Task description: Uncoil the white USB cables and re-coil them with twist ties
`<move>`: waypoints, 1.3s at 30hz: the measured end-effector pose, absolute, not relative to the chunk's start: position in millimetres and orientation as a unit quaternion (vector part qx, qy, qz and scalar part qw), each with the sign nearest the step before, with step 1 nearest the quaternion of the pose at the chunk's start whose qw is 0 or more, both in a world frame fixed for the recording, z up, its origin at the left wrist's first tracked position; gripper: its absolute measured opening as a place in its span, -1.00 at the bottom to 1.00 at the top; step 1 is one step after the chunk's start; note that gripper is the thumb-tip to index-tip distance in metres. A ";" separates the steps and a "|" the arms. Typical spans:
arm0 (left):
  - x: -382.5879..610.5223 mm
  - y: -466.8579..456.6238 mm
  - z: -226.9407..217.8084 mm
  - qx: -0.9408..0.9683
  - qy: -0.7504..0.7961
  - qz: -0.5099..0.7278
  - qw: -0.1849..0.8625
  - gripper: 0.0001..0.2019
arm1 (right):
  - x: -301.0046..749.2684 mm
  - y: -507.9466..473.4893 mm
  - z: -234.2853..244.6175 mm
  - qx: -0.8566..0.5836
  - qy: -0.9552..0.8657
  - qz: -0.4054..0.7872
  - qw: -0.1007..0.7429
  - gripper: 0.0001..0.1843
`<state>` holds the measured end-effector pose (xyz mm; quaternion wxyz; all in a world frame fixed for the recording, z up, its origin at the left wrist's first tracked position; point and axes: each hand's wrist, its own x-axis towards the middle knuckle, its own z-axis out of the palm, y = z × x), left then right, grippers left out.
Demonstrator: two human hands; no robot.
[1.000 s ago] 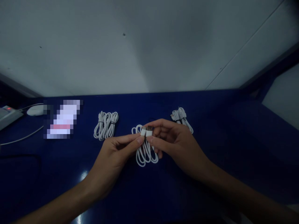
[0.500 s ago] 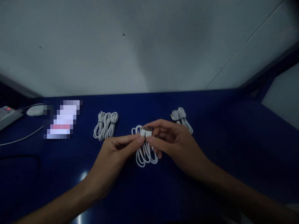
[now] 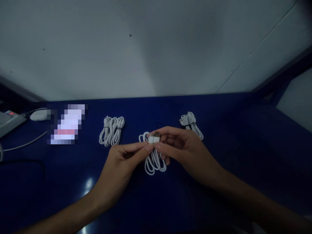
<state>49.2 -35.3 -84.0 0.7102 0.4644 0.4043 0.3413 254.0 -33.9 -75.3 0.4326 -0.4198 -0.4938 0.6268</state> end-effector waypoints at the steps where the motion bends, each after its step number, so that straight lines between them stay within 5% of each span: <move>1: 49.9 -35.4 -83.7 0.468 0.410 0.345 0.703 -0.77 | 253.9 -34.0 -75.4 -0.415 -0.496 0.629 0.431 -0.81; 39: 51.8 -39.5 -84.9 0.419 0.415 0.340 0.733 -0.75 | 251.0 -35.1 -78.4 -0.457 -0.510 0.594 0.421 -0.71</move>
